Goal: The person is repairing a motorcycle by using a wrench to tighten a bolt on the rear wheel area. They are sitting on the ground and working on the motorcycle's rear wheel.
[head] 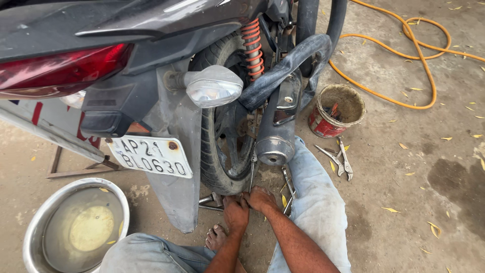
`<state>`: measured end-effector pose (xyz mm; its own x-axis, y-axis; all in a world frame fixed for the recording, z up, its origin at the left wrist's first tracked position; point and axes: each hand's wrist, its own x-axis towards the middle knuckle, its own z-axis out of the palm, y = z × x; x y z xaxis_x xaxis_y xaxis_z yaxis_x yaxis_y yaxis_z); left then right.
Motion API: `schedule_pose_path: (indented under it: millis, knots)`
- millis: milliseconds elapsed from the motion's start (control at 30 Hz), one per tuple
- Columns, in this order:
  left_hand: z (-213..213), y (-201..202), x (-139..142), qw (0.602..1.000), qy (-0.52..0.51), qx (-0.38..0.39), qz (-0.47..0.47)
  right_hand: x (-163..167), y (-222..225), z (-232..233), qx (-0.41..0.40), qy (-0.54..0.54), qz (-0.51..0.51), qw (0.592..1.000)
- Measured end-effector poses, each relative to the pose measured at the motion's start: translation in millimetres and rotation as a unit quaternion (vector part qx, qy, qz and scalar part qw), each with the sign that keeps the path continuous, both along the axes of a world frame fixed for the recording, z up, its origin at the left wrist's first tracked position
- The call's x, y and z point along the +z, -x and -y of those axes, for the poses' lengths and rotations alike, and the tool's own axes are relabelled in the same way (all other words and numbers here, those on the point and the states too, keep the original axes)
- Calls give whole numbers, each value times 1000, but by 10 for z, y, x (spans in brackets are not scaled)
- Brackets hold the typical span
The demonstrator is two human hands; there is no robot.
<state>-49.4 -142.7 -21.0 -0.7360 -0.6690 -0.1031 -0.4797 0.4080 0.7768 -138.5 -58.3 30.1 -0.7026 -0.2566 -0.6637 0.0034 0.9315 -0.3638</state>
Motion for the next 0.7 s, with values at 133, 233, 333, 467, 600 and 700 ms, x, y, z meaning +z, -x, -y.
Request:
schedule_pose_path:
  millis: [133,233,333,467,600,700]
  knots:
    - [-194,-238,65,990,100,-86,44,-106,-38,-58,-9,2,-26,1000]
    - [-340,-356,155,976,150,-140,72,-247,-80,-142,-12,9,-35,999]
    - [-470,-382,254,957,185,-190,116,-353,-51,-205,-14,28,-29,999]
    - [-549,-289,339,959,147,-190,150,-398,-15,-290,-9,48,-42,998]
    - [-519,-145,312,958,136,-184,172,-313,32,-341,-14,97,-27,995]
    - [-471,-78,208,953,158,-189,174,-241,70,-334,-56,103,88,989]
